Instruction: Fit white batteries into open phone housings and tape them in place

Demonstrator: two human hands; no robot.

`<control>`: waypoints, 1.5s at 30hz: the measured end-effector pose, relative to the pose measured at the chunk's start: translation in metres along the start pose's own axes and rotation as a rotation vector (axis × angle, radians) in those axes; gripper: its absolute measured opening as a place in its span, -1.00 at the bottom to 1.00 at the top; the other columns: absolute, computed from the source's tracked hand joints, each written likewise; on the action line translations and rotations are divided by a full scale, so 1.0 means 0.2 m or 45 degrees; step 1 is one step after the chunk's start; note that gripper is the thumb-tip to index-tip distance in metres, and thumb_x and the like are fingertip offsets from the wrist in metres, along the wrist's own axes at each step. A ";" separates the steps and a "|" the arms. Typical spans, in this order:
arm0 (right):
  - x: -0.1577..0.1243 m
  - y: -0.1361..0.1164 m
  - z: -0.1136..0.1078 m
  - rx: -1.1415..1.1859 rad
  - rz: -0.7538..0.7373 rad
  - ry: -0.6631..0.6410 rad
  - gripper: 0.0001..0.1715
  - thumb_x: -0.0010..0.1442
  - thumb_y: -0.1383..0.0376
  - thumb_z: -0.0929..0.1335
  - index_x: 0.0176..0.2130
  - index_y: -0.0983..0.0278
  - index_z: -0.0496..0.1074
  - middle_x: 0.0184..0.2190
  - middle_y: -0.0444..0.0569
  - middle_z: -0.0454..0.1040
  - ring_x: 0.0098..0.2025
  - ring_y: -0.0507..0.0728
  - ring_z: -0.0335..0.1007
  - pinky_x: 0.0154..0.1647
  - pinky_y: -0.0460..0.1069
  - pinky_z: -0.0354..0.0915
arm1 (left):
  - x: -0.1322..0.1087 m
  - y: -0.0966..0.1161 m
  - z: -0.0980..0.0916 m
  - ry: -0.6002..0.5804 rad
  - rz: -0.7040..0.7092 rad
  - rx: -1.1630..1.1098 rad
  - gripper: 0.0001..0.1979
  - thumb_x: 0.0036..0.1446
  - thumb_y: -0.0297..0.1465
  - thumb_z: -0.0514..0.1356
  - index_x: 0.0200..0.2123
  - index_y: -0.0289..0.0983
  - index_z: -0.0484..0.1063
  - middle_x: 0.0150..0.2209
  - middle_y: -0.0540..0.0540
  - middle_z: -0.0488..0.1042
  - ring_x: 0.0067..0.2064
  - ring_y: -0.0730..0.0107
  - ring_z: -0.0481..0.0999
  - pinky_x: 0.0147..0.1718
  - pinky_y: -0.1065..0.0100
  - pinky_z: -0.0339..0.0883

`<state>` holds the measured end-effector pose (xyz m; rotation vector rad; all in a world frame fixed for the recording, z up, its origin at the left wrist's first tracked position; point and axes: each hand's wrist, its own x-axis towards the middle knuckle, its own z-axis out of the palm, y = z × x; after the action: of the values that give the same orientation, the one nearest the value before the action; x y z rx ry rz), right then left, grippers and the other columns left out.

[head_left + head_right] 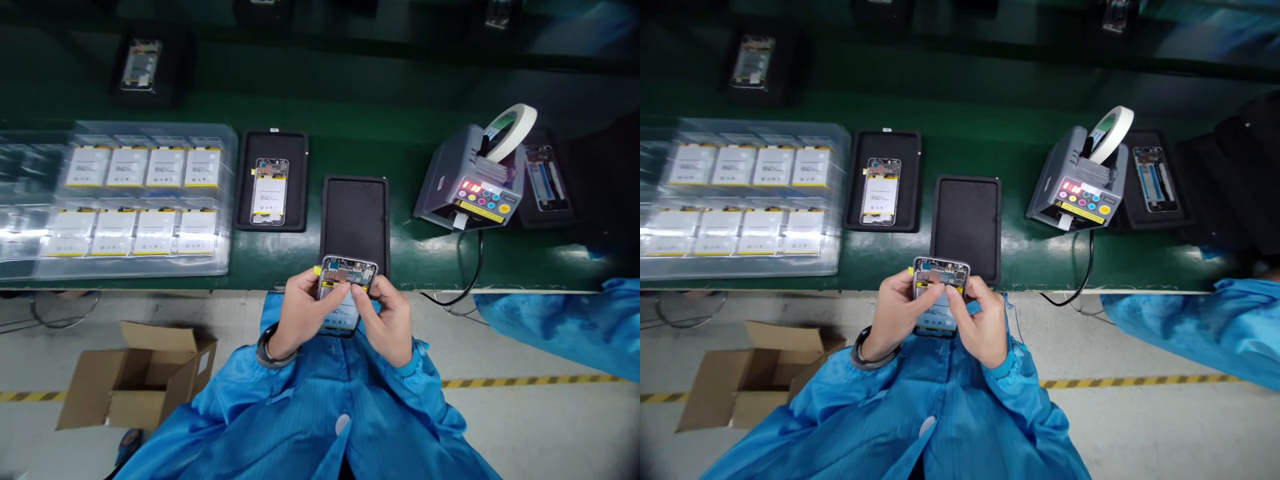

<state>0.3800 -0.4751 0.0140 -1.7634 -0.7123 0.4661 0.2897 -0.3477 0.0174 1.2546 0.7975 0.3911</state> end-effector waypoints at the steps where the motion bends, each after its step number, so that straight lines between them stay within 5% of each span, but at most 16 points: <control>1: 0.00 0.00 0.00 0.003 0.007 -0.010 -0.71 0.40 0.24 0.38 -0.37 0.24 0.34 -0.55 -0.24 0.31 -0.51 -0.03 0.16 -0.45 -0.12 0.13 | 0.00 0.00 0.00 -0.002 0.004 0.000 -0.77 0.01 -0.28 0.45 -0.33 -0.33 0.64 -0.36 -0.10 0.66 -0.38 0.35 0.57 -0.38 0.40 0.48; 13: 0.01 -0.03 0.05 0.221 0.130 0.087 -0.82 0.35 0.23 0.40 -0.30 0.25 0.47 -0.45 -0.13 0.49 -0.40 0.05 0.36 -0.34 -0.08 0.30 | 0.00 -0.02 0.01 -0.041 -0.193 -0.199 -0.70 0.02 -0.23 0.48 -0.26 -0.32 0.65 -0.29 -0.12 0.67 -0.35 0.33 0.59 -0.34 0.40 0.47; 20: 0.15 0.06 0.10 0.440 0.377 0.010 -0.54 0.21 -0.04 0.47 -0.41 0.25 0.37 -0.53 -0.14 0.46 -0.51 0.03 0.32 -0.50 -0.09 0.26 | 0.06 -0.11 -0.01 -0.112 -0.404 -0.472 -0.54 -0.02 -0.20 0.53 -0.11 -0.34 0.64 -0.18 -0.20 0.69 -0.24 0.18 0.68 -0.24 0.30 0.56; 22: 0.21 0.11 0.03 0.458 0.452 -0.124 -0.47 0.16 -0.13 0.48 -0.39 0.25 0.39 -0.55 -0.14 0.46 -0.55 0.02 0.31 -0.56 -0.10 0.23 | 0.09 -0.14 -0.02 -0.137 -0.467 -0.496 -0.47 -0.05 -0.20 0.55 -0.06 -0.34 0.62 -0.14 -0.24 0.69 -0.18 0.10 0.69 -0.20 0.25 0.58; 24: 0.26 0.16 -0.11 0.384 0.461 -0.080 -0.46 0.15 -0.15 0.48 -0.32 0.27 0.46 -0.53 -0.11 0.51 -0.57 0.03 0.34 -0.60 -0.10 0.23 | 0.12 -0.15 -0.03 -0.145 -0.498 -0.480 -0.43 -0.09 -0.20 0.57 -0.05 -0.36 0.61 -0.13 -0.27 0.69 -0.16 0.04 0.70 -0.20 0.22 0.60; 28: 0.35 0.25 -0.48 0.175 0.304 0.764 -0.51 0.12 -0.06 0.50 -0.27 0.32 0.53 -0.49 -0.04 0.55 -0.56 0.03 0.40 -0.61 -0.10 0.25 | 0.19 -0.15 -0.05 -0.132 -0.487 -0.467 -0.39 -0.15 -0.19 0.60 -0.06 -0.36 0.61 -0.13 -0.27 0.69 -0.16 0.00 0.71 -0.20 0.18 0.62; 31: 0.43 0.28 -0.66 0.164 0.397 0.841 -0.59 0.04 0.03 0.52 -0.36 0.34 0.54 -0.53 -0.01 0.55 -0.61 0.02 0.36 -0.65 -0.10 0.19 | 0.23 -0.14 -0.06 -0.101 -0.430 -0.467 -0.39 -0.18 -0.20 0.61 -0.07 -0.36 0.61 -0.10 -0.26 0.69 -0.12 -0.01 0.71 -0.14 0.18 0.62; 36: 0.53 0.29 -0.69 0.236 0.519 0.688 -0.70 0.01 0.13 0.51 -0.50 0.31 0.49 -0.66 -0.07 0.45 -0.70 -0.02 0.25 -0.72 -0.10 0.10 | 0.28 -0.14 -0.07 -0.100 -0.377 -0.457 -0.37 -0.18 -0.19 0.60 -0.04 -0.35 0.60 -0.09 -0.25 0.69 -0.09 -0.01 0.70 -0.13 0.17 0.62; 45: 0.57 0.30 -0.62 0.274 0.410 0.804 -0.64 0.12 0.24 0.52 -0.58 0.31 0.40 -0.76 -0.20 0.25 -0.72 -0.08 0.14 -0.66 -0.02 0.06 | 0.27 -0.13 -0.06 -0.144 -0.317 -0.461 -0.40 -0.15 -0.20 0.59 -0.06 -0.36 0.61 -0.08 -0.27 0.68 -0.06 0.02 0.69 -0.07 0.17 0.58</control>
<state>0.5568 -0.4987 -0.0004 -1.6889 0.0659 0.1658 0.3143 -0.3107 -0.0259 0.8215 0.7378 0.2461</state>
